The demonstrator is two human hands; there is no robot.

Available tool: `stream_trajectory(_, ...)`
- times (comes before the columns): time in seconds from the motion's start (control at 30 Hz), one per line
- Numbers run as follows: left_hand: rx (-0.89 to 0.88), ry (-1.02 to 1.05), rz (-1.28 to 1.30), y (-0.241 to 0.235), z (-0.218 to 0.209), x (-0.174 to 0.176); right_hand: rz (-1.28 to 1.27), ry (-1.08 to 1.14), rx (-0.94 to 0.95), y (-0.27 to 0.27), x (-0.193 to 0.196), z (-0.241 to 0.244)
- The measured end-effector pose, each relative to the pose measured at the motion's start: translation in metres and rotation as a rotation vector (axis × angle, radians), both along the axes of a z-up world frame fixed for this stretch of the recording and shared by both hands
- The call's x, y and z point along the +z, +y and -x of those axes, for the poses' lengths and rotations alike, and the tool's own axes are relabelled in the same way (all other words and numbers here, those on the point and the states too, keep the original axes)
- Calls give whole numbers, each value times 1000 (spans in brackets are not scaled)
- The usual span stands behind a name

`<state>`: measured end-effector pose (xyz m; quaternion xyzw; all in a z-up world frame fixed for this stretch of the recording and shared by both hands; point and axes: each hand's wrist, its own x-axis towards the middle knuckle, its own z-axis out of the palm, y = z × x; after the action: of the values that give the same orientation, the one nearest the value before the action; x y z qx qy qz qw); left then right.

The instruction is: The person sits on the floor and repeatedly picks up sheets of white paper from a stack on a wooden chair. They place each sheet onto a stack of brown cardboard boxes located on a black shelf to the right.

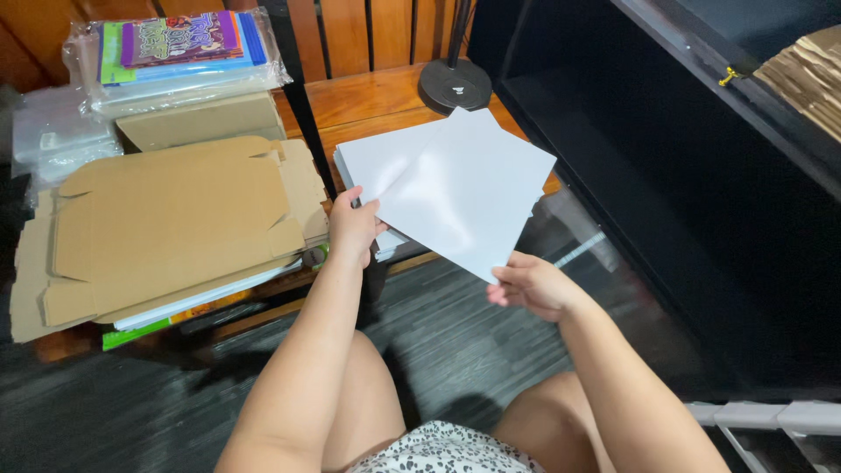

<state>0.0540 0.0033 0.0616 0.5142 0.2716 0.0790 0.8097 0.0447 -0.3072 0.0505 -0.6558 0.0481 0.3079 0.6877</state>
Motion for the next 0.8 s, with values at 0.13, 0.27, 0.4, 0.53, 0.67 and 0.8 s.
stream_trajectory(0.13, -218, -13, -190, -24, 22, 23, 5, -53, -199, -45, -6, -16)
stream_trajectory(0.27, -345, -111, -75, -50, 8, -16, 2, -235, -443, -95, -42, -41)
stream_trajectory(0.4, -395, -112, -41, -72, 23, 20, -13, -250, -539, -103, -36, -46)
stream_trajectory(0.53, -377, -46, -10, -79, 29, 44, -125, -191, -581, -97, -24, -38)
stream_trajectory(0.67, -429, -35, 24, -78, 15, 14, -243, -164, -538, -103, -27, -36)
stream_trajectory(0.8, -468, -30, -1, -78, 20, 17, -251, -157, -531, -110, -32, -34)
